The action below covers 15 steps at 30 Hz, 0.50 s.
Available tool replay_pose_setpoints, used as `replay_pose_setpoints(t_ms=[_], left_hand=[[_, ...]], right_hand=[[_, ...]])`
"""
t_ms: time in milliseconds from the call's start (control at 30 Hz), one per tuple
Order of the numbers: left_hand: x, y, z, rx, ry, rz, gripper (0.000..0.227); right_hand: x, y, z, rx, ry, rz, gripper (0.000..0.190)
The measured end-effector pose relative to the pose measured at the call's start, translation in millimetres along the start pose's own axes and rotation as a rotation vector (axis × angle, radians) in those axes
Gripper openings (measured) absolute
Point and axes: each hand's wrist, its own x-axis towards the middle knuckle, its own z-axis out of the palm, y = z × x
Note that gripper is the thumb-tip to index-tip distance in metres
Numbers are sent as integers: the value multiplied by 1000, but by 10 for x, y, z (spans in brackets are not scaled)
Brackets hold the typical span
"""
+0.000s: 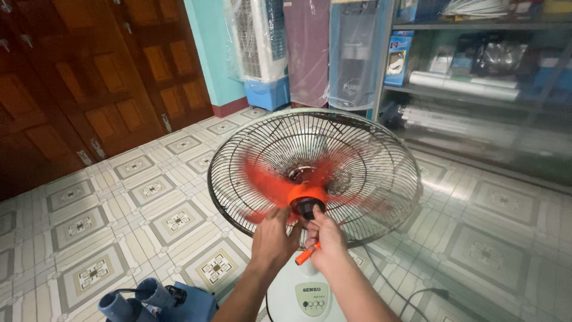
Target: The person disassembles a standing fan using a screwdriver. They remove the rear motor cover, the front grille, the fan blades, and the rear grille, then unscrew the motor housing from the stand.
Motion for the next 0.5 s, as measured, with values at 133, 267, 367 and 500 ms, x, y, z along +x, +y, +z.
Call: replay_pose_setpoints(t_ms=[133, 267, 367, 500], left_hand=[[19, 60, 27, -96, 74, 10, 52], [10, 40, 65, -75, 72, 42, 56], [-4, 41, 106, -112, 81, 58, 58], [14, 74, 115, -118, 102, 71, 57]], right_hand=[[-30, -68, 31, -39, -13, -24, 29], [-4, -65, -2, -47, -23, -19, 29], [-2, -76, -53, -48, 42, -15, 28], [-11, -107, -53, -98, 16, -49, 25]])
